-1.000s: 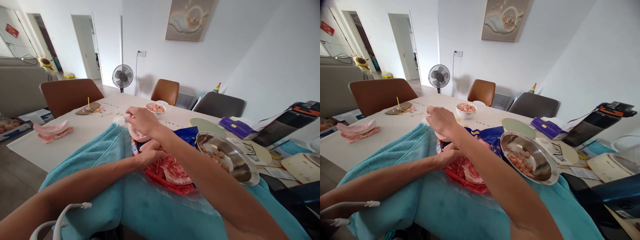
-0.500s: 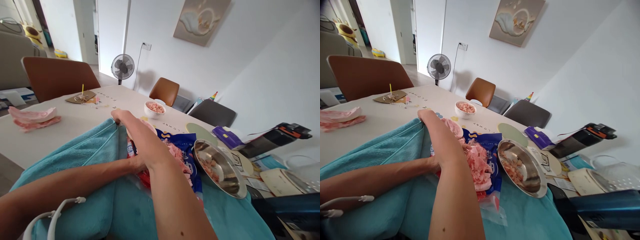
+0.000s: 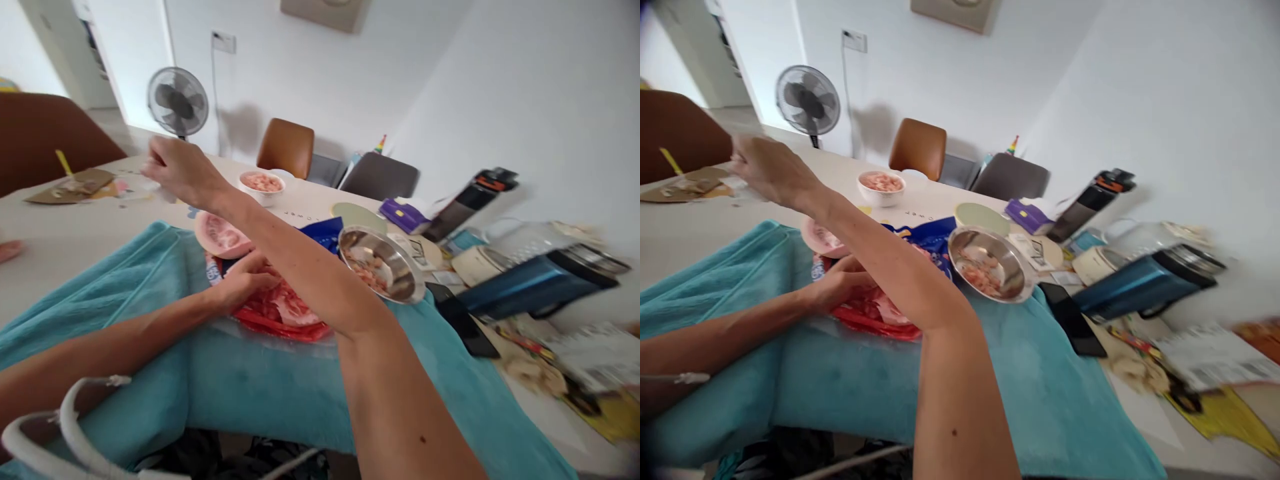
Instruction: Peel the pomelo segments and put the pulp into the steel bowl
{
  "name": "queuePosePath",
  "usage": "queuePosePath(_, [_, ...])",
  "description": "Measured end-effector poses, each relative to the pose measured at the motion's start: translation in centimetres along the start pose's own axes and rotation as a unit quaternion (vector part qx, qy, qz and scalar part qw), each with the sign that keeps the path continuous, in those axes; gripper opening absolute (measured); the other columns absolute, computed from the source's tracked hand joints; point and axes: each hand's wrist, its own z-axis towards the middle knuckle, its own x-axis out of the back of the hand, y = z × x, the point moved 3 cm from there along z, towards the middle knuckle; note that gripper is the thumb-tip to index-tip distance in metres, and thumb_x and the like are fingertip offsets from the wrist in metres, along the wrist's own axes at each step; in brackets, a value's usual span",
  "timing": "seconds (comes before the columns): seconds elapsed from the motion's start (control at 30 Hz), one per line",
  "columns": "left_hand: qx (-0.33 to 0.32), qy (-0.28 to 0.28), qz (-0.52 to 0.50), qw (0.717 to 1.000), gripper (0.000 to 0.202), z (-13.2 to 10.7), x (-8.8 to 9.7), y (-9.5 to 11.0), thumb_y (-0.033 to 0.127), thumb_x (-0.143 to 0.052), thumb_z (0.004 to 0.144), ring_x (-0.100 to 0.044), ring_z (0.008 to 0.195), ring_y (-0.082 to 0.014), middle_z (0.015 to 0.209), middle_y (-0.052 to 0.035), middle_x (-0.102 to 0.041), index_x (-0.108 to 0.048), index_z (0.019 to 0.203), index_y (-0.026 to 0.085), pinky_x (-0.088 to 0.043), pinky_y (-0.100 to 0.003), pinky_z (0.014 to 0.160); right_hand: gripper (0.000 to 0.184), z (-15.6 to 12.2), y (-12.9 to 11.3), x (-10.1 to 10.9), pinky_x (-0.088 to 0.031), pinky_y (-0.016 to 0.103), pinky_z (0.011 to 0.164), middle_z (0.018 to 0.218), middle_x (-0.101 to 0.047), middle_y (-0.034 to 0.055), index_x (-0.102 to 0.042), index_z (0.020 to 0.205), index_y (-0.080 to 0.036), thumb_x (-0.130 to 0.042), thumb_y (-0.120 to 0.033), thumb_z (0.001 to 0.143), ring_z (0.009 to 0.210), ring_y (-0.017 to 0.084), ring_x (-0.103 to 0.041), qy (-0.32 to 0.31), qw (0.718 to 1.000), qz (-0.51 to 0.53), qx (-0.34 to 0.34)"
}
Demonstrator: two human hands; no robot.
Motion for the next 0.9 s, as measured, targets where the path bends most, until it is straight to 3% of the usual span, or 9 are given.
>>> queuePosePath(0.13, [0.058,0.003,-0.018,0.998,0.047,0.0,0.2,-0.2,0.015,-0.071,0.067,-0.050,0.054,-0.0100,0.065,0.0050,-0.055,-0.060,0.112,0.019,-0.038,-0.021,0.052,0.036,-8.8,0.2,6.2,-0.045,0.018,0.068,0.071,-0.055,-0.0088,-0.036,0.068,-0.025,-0.057,-0.025,0.097,0.071,0.004,-0.055,0.079,0.989,0.113,-0.056])
queuePosePath(0.23, [0.062,0.009,-0.006,0.998,0.047,-0.2,0.1,-0.1,0.016,-0.071,0.068,-0.044,0.051,-0.0086,0.059,0.0071,-0.048,-0.059,0.114,0.019,-0.031,-0.020,0.048,0.037,-17.2,0.7,9.4,-0.045,0.024,0.062,0.067,-0.050,-0.0056,-0.035,0.067,-0.027,-0.057,-0.026,0.096,0.064,0.011,-0.049,0.150,0.977,0.125,-0.088])
queuePosePath(0.33, [0.054,0.025,0.022,0.998,0.046,-0.4,0.0,0.1,0.015,-0.072,0.070,-0.048,0.056,-0.0092,0.064,0.0044,-0.054,-0.060,0.115,0.017,-0.036,-0.020,0.052,0.035,-25.1,0.9,10.6,-0.041,0.028,0.063,0.066,-0.047,-0.0036,-0.035,0.068,-0.026,-0.048,-0.026,0.099,0.062,0.013,-0.046,0.158,0.974,0.074,-0.145])
queuePosePath(0.4, [0.051,0.040,0.028,0.997,0.049,-0.5,-0.2,0.3,0.014,-0.070,0.071,-0.046,0.057,-0.0085,0.064,0.0041,-0.055,-0.060,0.119,0.015,-0.035,-0.018,0.051,0.028,-29.5,0.9,11.0,-0.039,0.029,0.061,0.065,-0.049,-0.0029,-0.044,0.072,-0.025,-0.046,-0.029,0.100,0.060,0.014,-0.047,0.173,0.969,0.035,-0.170])
queuePosePath(0.47, [0.058,0.051,0.035,0.996,0.052,-0.6,-0.4,0.4,0.014,-0.071,0.071,-0.044,0.054,-0.0075,0.061,0.0049,-0.053,-0.060,0.121,0.014,-0.033,-0.017,0.050,0.034,-33.3,1.2,11.3,-0.035,0.028,0.056,0.061,-0.047,-0.0034,-0.043,0.068,-0.025,-0.044,-0.034,0.101,0.055,0.013,-0.045,0.198,0.956,-0.012,-0.218])
queuePosePath(0.6, [0.083,0.078,0.063,0.991,0.058,-0.8,-0.6,0.6,0.018,-0.075,0.068,-0.047,0.053,-0.0082,0.063,0.0037,-0.056,-0.060,0.124,0.017,-0.034,-0.017,0.048,0.039,-38.9,2.6,10.9,-0.031,0.026,0.052,0.060,-0.049,-0.0031,-0.047,0.065,-0.021,-0.045,-0.037,0.100,0.053,0.010,-0.045,0.200,0.939,-0.115,-0.256])
queuePosePath(0.73, [0.070,0.090,0.072,0.991,0.057,-0.8,-0.8,0.8,0.017,-0.077,0.064,-0.047,0.052,-0.0081,0.060,0.0040,-0.055,-0.064,0.120,0.016,-0.035,-0.016,0.047,0.040,-42.7,4.8,9.4,-0.028,0.028,0.048,0.077,-0.066,0.0025,-0.068,0.089,-0.021,-0.041,-0.048,0.101,0.059,0.014,-0.057,0.109,0.916,-0.216,-0.319])
queuePosePath(0.83, [0.051,0.084,0.068,0.993,0.053,-0.6,-0.8,0.9,0.014,-0.077,0.062,-0.042,0.050,-0.0071,0.058,0.0050,-0.051,-0.066,0.114,0.016,-0.034,-0.016,0.045,0.038,-44.4,5.7,9.1,-0.033,0.029,0.048,0.098,-0.073,0.0044,-0.071,0.103,-0.026,-0.048,-0.056,0.096,0.066,0.018,-0.064,0.047,0.901,-0.205,-0.380])
queuePosePath(0.9, [0.052,0.083,0.064,0.993,0.053,-0.6,-0.7,0.8,0.013,-0.076,0.063,-0.041,0.050,-0.0070,0.056,0.0057,-0.049,-0.066,0.115,0.016,-0.033,-0.015,0.045,0.035,-45.1,5.7,9.7,-0.040,0.030,0.052,0.110,-0.074,0.0039,-0.072,0.104,-0.029,-0.051,-0.055,0.094,0.066,0.018,-0.064,0.065,0.887,-0.179,-0.420])
